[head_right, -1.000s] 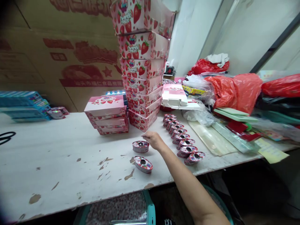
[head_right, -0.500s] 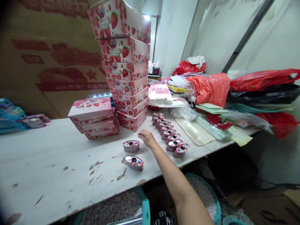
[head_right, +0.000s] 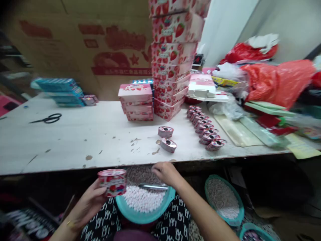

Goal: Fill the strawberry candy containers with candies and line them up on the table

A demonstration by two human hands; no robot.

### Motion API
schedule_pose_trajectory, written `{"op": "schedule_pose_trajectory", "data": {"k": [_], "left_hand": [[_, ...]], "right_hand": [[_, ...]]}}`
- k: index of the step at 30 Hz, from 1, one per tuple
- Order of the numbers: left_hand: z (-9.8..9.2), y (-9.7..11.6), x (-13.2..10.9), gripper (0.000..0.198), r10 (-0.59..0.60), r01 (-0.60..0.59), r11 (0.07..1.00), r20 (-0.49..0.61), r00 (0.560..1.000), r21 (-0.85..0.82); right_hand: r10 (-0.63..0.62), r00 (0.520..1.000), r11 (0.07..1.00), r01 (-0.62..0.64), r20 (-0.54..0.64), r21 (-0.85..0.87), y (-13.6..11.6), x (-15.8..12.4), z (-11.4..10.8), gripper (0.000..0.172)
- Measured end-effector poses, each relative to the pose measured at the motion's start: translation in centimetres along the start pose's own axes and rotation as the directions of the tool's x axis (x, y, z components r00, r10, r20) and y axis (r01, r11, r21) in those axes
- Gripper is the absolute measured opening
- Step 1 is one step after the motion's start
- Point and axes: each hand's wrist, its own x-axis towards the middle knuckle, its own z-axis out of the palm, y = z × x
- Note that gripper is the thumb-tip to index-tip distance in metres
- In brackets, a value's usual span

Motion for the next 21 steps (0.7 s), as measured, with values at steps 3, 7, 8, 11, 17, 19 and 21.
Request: {"op": "schedule_pose_trajectory", "data": {"k": [3,7,8,11,17,19,21], "left_hand": [[-0.6,-3.3,0.0,0.047,-0.06,0.064,0.997,0.127,0.99,-0.03],[-1.2,-5.8,-0.7,0.05,-0.12,0.123,0.992,0.101,0.988,-0.031],[-1.2,-6.0,-0.8,0.052,-0.108,0.11,0.994,0.114,0.988,-0.012],[-1.1,-5.5,-1.1,0.055,-0.074,0.068,0.996,0.112,0.991,0.052],[-5.0,-6.9,-1.7,0.036,-0.16,0.116,0.954,0.144,0.977,0.276],[-7.5,-8.2,-1.6,0.034,-0.212,0.104,0.91,0.238,0.948,0.401],[-9.5,-8.5,-1.5,0.036,-0.232,0.055,0.871,0.309,0.922,0.487]], "right_hand": [[0.237,0.947,0.947,-0.175,0.218,-0.27,-0.6,-4.0,7.7,0.024],[0.329,0.918,0.908,-0.244,0.22,-0.341,0.3,-5.7,12.9,0.028],[0.336,0.918,0.907,-0.255,0.213,-0.335,0.4,-5.6,13.2,0.028],[0.352,0.916,0.909,-0.286,0.191,-0.303,0.0,-5.5,13.1,0.029],[0.365,0.92,0.915,-0.327,0.14,-0.235,-1.4,-6.4,12.2,0.029],[0.401,0.905,0.903,-0.364,0.141,-0.23,-1.7,-6.5,12.1,0.032],[0.436,0.887,0.888,-0.398,0.15,-0.232,-1.8,-6.3,12.0,0.033]]}}
